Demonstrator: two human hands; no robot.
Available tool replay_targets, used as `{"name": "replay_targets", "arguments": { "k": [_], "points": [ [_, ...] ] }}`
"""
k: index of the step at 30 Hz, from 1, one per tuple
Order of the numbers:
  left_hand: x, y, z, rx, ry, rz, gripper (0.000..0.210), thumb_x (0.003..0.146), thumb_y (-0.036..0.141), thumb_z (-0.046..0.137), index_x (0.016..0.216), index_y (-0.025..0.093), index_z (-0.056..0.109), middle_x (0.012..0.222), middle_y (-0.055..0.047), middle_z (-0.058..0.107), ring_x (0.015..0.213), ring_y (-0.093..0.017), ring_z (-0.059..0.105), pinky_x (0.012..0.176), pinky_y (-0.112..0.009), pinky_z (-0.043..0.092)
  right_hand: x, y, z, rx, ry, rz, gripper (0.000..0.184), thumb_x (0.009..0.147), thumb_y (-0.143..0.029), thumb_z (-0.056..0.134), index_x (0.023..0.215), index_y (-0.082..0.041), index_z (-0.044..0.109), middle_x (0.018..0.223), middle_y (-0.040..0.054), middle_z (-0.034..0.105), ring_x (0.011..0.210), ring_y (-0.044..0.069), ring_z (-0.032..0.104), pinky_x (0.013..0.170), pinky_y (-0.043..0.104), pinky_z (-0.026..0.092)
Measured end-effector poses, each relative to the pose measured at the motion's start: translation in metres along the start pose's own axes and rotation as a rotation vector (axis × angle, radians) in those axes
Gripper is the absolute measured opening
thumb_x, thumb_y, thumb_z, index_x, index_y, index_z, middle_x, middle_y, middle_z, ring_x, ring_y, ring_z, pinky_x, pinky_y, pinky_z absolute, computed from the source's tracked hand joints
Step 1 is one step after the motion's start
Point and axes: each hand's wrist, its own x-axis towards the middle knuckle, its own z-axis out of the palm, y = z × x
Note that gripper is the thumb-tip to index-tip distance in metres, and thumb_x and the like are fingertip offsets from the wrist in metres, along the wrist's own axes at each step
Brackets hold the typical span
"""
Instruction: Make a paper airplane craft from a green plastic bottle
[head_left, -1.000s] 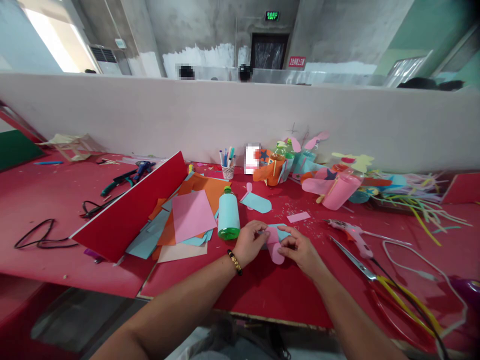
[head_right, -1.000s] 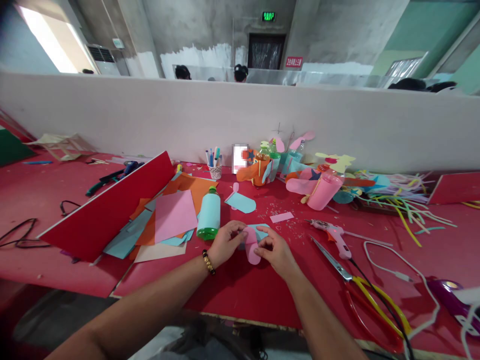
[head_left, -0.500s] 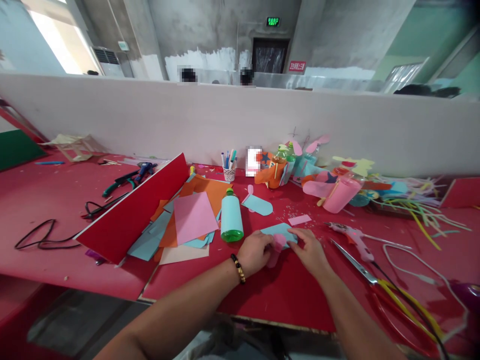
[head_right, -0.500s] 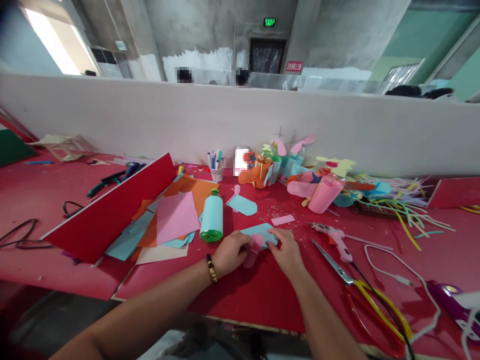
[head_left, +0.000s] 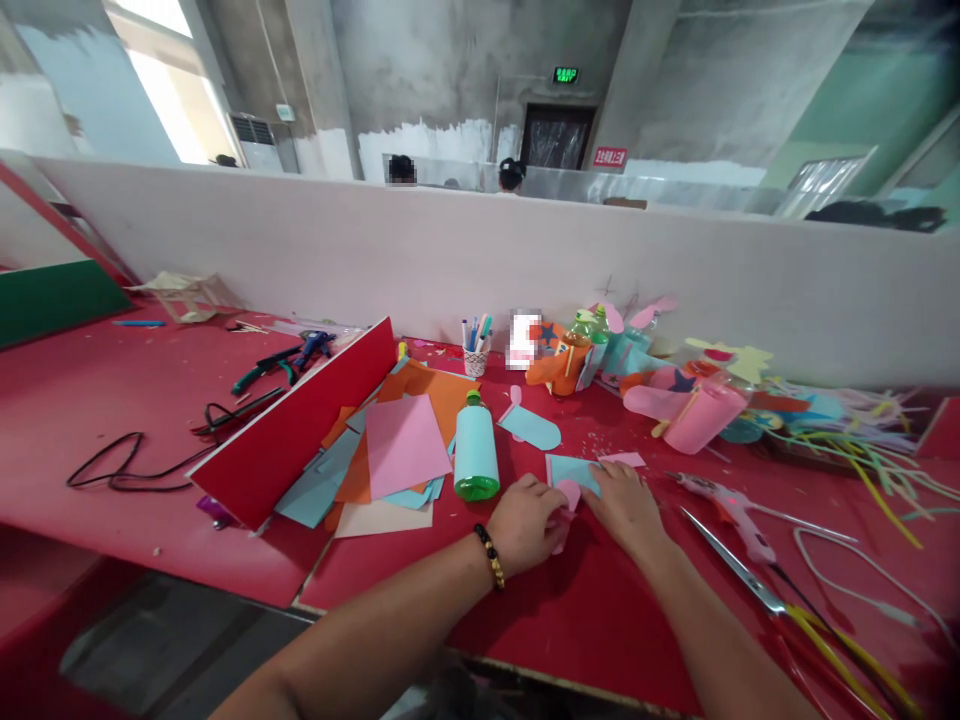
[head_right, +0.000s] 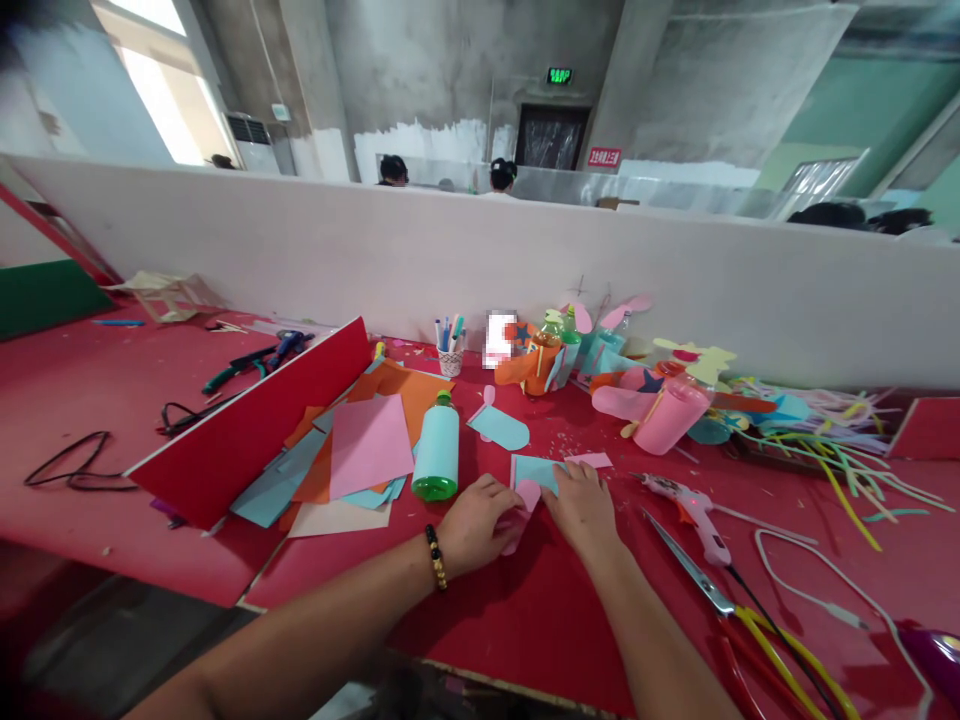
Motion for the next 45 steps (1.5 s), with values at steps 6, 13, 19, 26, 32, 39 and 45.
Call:
{"name": "replay_targets", "arguments": {
  "k": [6,13,19,26,32,39,45],
  "points": [
    [-0.002,0.015,-0.023,-0.144,0.136,0.055,0.045,0.081,0.040,0.068,0.121,0.022,0.061,0.116,-0.007,0.065,0.103,-0.024,0.054,0.093,-0.036,0.042,0.004,0.012,0.016,0.305,0.247,-0.080,0.031,0.090,-0.034,0.045,0.099,-0.016,0.069,0.102,0.0136,0.069,0.100,0.028,0.059,0.093,0.043,0.044],
    [0.019,-0.015,-0.106,-0.167,0.378,-0.059,0.012,0.085,0.023,0.064,0.080,0.024,0.075,0.076,-0.001,0.070,0.078,-0.016,0.062,0.075,-0.028,0.048,-0.002,0.040,0.019,0.624,0.160,0.238,0.038,0.079,-0.048,0.051,0.090,-0.018,0.071,0.090,0.0097,0.073,0.081,0.026,0.066,0.075,0.039,0.053],
    [0.056,-0.103,-0.166,-0.077,0.418,-0.505,0.009,0.082,0.025,0.069,0.082,0.016,0.071,0.086,-0.005,0.070,0.083,-0.019,0.064,0.078,-0.031,0.052,0.009,0.042,0.014,0.725,0.134,0.288,0.036,0.074,-0.050,0.056,0.087,-0.021,0.073,0.090,0.0076,0.075,0.082,0.027,0.069,0.071,0.037,0.054],
    [0.105,-0.181,-0.189,0.022,0.426,-0.730,0.032,0.092,0.035,0.056,0.117,0.014,0.057,0.117,-0.007,0.058,0.101,-0.023,0.060,0.085,-0.041,0.052,0.010,0.037,0.013,0.711,0.172,0.245,0.034,0.076,-0.050,0.056,0.084,-0.022,0.073,0.087,0.0073,0.075,0.077,0.026,0.068,0.070,0.036,0.055],
    [0.144,-0.197,-0.180,0.061,0.429,-0.710,0.029,0.093,0.034,0.055,0.116,0.016,0.058,0.117,-0.008,0.059,0.100,-0.021,0.060,0.085,-0.040,0.052,0.012,0.035,0.012,0.723,0.166,0.247,0.032,0.074,-0.051,0.058,0.080,-0.024,0.073,0.082,0.0063,0.074,0.071,0.024,0.068,0.064,0.033,0.055],
    [0.163,-0.192,-0.152,0.147,0.364,-0.615,0.030,0.093,0.033,0.056,0.117,0.016,0.057,0.116,-0.008,0.059,0.100,-0.021,0.060,0.086,-0.040,0.052,0.011,0.034,0.013,0.741,0.176,0.238,0.032,0.075,-0.053,0.058,0.080,-0.025,0.074,0.079,0.0060,0.074,0.069,0.024,0.067,0.061,0.032,0.054],
    [0.177,-0.185,-0.144,0.232,0.297,-0.633,0.032,0.093,0.034,0.055,0.119,0.016,0.056,0.119,-0.009,0.057,0.101,-0.021,0.059,0.086,-0.041,0.052,0.011,0.035,0.016,0.741,0.162,0.242,0.033,0.076,-0.052,0.057,0.081,-0.024,0.073,0.083,0.0062,0.074,0.073,0.025,0.067,0.066,0.033,0.054]
  ]
}}
